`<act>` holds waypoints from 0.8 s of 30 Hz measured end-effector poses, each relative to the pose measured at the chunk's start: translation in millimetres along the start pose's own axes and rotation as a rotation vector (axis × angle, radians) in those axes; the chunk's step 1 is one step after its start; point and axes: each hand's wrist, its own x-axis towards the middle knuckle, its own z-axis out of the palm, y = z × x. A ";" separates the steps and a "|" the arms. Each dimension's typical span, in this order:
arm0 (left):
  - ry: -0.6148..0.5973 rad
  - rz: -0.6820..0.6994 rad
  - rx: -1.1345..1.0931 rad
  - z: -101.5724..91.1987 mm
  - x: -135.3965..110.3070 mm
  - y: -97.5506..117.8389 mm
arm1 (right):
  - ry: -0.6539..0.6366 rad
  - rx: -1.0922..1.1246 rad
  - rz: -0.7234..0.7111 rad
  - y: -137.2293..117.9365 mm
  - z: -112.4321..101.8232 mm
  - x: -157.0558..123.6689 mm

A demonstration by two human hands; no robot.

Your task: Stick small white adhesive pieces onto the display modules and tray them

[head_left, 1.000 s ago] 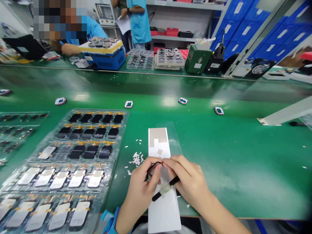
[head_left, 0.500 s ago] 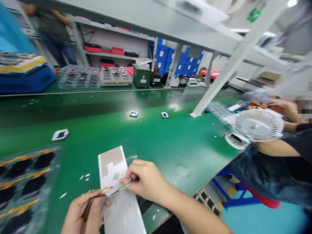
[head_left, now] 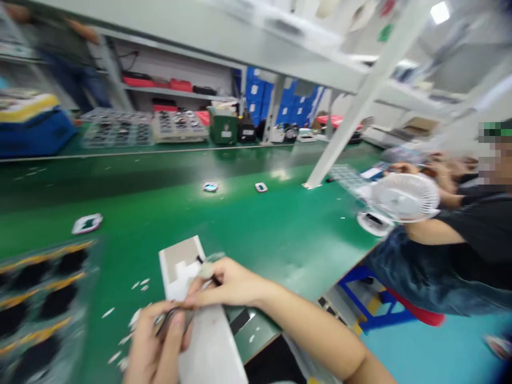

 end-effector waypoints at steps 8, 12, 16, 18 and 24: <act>-0.118 -0.074 -0.067 -0.5 -4.1 1.4 | -0.055 0.018 0.065 4.9 -1.3 -4.8; -0.189 -0.112 -0.084 -0.8 -7.8 0.9 | -0.042 -0.013 0.056 5.0 1.1 -6.7; -0.228 -0.119 -0.176 -2.9 -8.5 1.1 | 0.017 -0.153 -0.057 6.0 3.6 -8.2; -0.239 -0.134 -0.205 -3.3 -8.5 1.9 | 0.040 -0.222 -0.114 6.1 4.4 -9.7; -0.234 -0.111 -0.202 -0.9 -9.0 1.0 | 0.087 -0.276 -0.120 4.7 6.5 -14.3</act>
